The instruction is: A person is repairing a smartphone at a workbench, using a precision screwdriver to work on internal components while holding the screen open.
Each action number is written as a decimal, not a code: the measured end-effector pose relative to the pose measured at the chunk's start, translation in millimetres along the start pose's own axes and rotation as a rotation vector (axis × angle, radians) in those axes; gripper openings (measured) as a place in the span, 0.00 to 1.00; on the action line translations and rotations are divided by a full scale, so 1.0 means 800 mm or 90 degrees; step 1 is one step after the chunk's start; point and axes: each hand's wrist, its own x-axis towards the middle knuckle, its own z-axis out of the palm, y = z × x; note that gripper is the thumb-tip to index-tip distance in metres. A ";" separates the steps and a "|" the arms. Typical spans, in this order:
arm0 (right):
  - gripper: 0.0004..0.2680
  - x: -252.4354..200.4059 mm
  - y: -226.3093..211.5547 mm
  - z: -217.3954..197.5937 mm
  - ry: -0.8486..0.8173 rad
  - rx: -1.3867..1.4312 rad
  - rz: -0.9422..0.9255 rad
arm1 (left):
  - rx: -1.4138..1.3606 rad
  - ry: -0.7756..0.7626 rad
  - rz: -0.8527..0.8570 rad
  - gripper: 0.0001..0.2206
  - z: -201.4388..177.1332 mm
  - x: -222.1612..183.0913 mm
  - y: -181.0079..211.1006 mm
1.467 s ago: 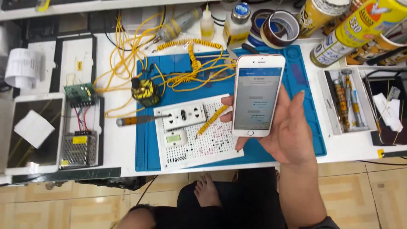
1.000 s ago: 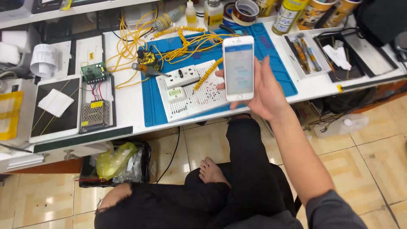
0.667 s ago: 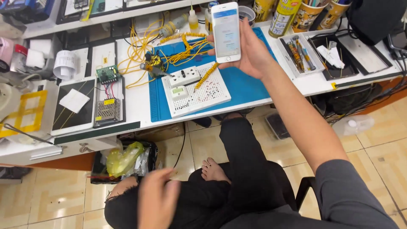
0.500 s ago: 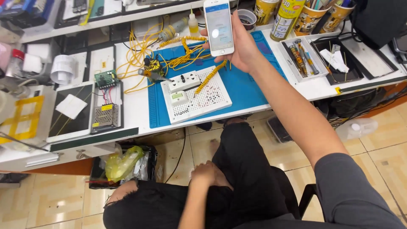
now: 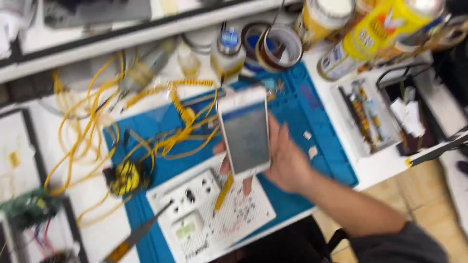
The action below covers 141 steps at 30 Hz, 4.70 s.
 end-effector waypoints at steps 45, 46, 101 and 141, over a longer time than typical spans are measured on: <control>0.35 -0.019 -0.044 0.025 -0.136 -0.022 -0.009 | -0.313 0.679 0.181 0.21 0.135 -0.610 -0.084; 0.34 -0.021 -0.047 0.027 -0.139 -0.006 -0.017 | -0.320 0.721 0.159 0.20 0.125 -0.634 -0.077; 0.32 -0.142 0.018 0.037 0.185 -0.037 -0.069 | -0.585 0.997 0.211 0.46 0.059 -0.545 -0.091; 0.42 -0.147 0.045 -0.007 0.048 0.046 -0.047 | -0.150 0.883 0.241 0.03 -0.257 -0.634 -0.272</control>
